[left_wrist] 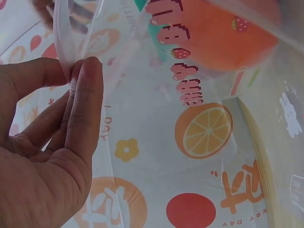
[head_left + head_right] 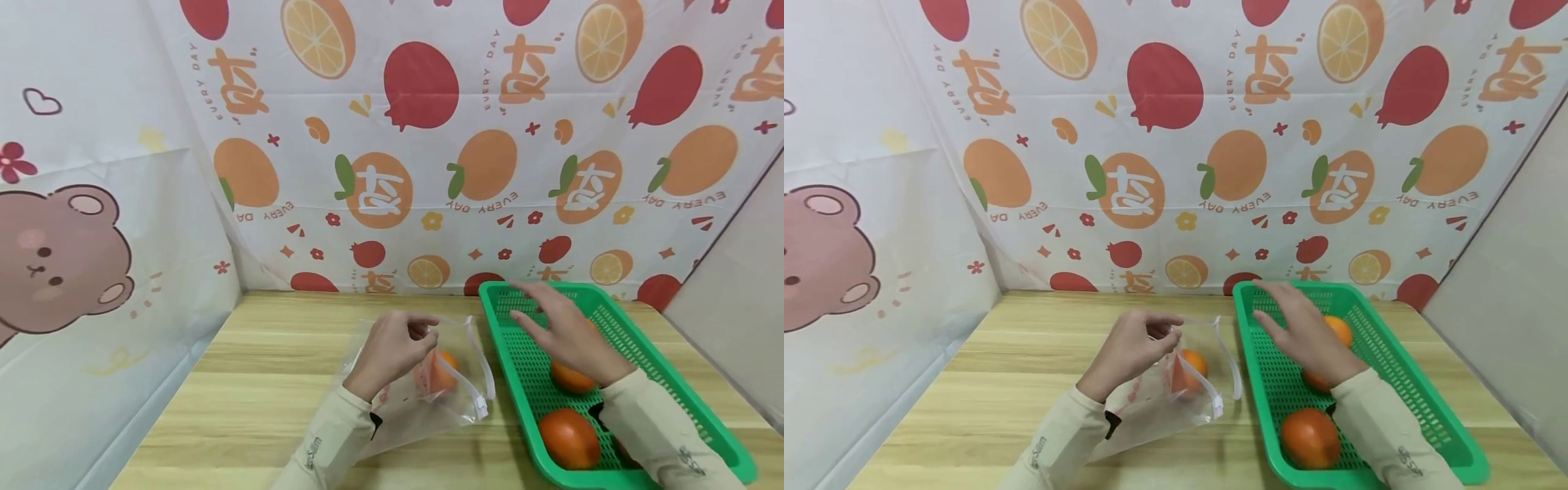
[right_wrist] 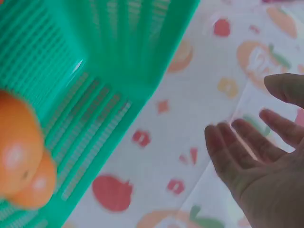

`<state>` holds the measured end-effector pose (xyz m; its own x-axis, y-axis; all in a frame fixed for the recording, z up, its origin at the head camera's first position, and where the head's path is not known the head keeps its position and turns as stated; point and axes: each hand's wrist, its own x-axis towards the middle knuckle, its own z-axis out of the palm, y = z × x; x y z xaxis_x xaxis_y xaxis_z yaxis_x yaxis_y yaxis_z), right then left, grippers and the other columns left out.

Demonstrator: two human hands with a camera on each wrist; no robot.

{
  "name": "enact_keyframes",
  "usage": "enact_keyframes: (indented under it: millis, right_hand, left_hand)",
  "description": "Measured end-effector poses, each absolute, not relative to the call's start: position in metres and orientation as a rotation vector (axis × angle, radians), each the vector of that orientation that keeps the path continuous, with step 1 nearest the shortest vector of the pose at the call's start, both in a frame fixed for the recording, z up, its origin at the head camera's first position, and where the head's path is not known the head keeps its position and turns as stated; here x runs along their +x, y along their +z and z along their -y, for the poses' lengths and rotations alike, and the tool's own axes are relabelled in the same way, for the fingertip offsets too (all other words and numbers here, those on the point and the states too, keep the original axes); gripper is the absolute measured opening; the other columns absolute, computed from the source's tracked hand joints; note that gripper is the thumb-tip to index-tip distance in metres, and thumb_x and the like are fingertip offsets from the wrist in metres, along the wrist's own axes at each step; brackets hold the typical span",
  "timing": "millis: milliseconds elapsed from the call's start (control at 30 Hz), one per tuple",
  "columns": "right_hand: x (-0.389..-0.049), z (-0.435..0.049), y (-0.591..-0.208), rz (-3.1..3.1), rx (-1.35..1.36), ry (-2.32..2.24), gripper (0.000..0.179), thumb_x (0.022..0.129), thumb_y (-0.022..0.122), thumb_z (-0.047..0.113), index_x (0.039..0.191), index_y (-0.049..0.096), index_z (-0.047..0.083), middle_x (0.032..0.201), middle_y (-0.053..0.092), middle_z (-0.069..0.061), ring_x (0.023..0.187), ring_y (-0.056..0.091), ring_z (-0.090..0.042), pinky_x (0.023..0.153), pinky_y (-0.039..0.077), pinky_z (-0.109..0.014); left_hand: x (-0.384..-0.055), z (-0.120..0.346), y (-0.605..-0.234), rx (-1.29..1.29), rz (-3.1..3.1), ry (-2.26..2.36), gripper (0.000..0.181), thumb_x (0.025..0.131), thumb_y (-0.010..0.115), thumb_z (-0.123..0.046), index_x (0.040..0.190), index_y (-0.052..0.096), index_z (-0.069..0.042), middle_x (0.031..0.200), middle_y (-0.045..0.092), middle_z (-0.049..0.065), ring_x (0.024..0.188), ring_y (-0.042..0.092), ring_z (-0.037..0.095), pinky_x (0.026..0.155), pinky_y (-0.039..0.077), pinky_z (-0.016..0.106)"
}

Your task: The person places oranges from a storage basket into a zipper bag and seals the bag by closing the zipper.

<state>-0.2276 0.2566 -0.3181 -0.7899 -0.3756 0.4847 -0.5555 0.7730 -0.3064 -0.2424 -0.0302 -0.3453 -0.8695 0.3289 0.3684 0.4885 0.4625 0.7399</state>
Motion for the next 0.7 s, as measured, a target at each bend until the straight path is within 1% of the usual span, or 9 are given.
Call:
enact_keyframes:
  millis: [100, 133, 233, 333, 400, 533, 600, 700]
  right_hand:
    - [-0.229, -0.273, -0.317, 2.631, 0.583, 0.573, 0.06, 0.098, 0.068, 0.017, 0.15, 0.043, 0.004, 0.145, 0.049, -0.022, 0.13, 0.047, -0.043, 0.1, 0.041, -0.068]
    - [-0.23, -0.278, -0.318, 2.661, 0.548, 0.552, 0.062, 0.098, 0.068, 0.019, 0.152, 0.041, 0.005, 0.146, 0.047, -0.023, 0.131, 0.045, -0.045, 0.1, 0.04, -0.07]
    - [-0.233, -0.293, -0.322, 2.768, 0.448, 0.495, 0.069, 0.097, 0.07, 0.026, 0.154, 0.038, 0.004, 0.148, 0.042, -0.028, 0.13, 0.042, -0.051, 0.098, 0.038, -0.073]
    - [-0.237, -0.306, -0.328, 2.885, 0.374, 0.433, 0.077, 0.094, 0.074, 0.033, 0.154, 0.037, 0.002, 0.148, 0.04, -0.033, 0.127, 0.041, -0.055, 0.096, 0.038, -0.074]
    - [-0.238, -0.314, -0.333, 2.958, 0.344, 0.4, 0.082, 0.09, 0.076, 0.039, 0.152, 0.039, -0.001, 0.144, 0.041, -0.036, 0.123, 0.044, -0.056, 0.094, 0.04, -0.074]
    - [-0.24, -0.323, -0.342, 3.106, 0.31, 0.385, 0.088, 0.085, 0.08, 0.045, 0.148, 0.043, -0.004, 0.134, 0.048, -0.036, 0.112, 0.053, -0.05, 0.089, 0.046, -0.068]
    - [-0.24, -0.325, -0.345, 3.174, 0.29, 0.402, 0.088, 0.083, 0.081, 0.045, 0.147, 0.045, -0.004, 0.133, 0.047, -0.036, 0.11, 0.054, -0.048, 0.088, 0.048, -0.067]
    - [-0.239, -0.325, -0.348, 3.231, 0.272, 0.432, 0.084, 0.081, 0.084, 0.041, 0.144, 0.05, -0.003, 0.132, 0.044, -0.037, 0.106, 0.054, -0.047, 0.086, 0.05, -0.065]
  left_hand:
    - [-0.245, 0.031, -0.346, -0.712, 2.523, -1.373, 0.023, 0.087, 0.066, -0.007, 0.103, 0.081, -0.012, 0.078, 0.072, -0.009, 0.069, 0.066, 0.004, 0.065, 0.054, 0.026]
    - [-0.246, 0.032, -0.346, -0.711, 2.52, -1.37, 0.023, 0.086, 0.066, -0.007, 0.102, 0.081, -0.012, 0.078, 0.072, -0.009, 0.069, 0.066, 0.004, 0.065, 0.054, 0.026]
    - [-0.247, 0.031, -0.346, -0.715, 2.515, -1.364, 0.023, 0.086, 0.065, -0.006, 0.101, 0.081, -0.011, 0.076, 0.072, -0.009, 0.067, 0.065, 0.004, 0.064, 0.054, 0.026]
    - [-0.248, 0.03, -0.346, -0.729, 2.511, -1.362, 0.022, 0.086, 0.065, -0.006, 0.101, 0.081, -0.01, 0.076, 0.072, -0.008, 0.066, 0.065, 0.004, 0.062, 0.053, 0.025]
    - [-0.249, 0.03, -0.346, -0.731, 2.515, -1.362, 0.022, 0.086, 0.065, -0.006, 0.101, 0.081, -0.01, 0.076, 0.072, -0.008, 0.067, 0.065, 0.004, 0.062, 0.053, 0.025]
    - [-0.25, 0.031, -0.346, -0.729, 2.523, -1.354, 0.022, 0.086, 0.066, -0.006, 0.101, 0.081, -0.011, 0.076, 0.072, -0.009, 0.067, 0.065, 0.003, 0.061, 0.053, 0.025]
    - [-0.251, 0.031, -0.346, -0.726, 2.526, -1.351, 0.022, 0.085, 0.066, -0.006, 0.101, 0.081, -0.011, 0.076, 0.071, -0.009, 0.067, 0.065, 0.002, 0.062, 0.053, 0.025]
    - [-0.252, 0.032, -0.346, -0.724, 2.528, -1.35, 0.022, 0.085, 0.066, -0.006, 0.101, 0.081, -0.011, 0.076, 0.071, -0.009, 0.068, 0.064, 0.002, 0.063, 0.053, 0.025]
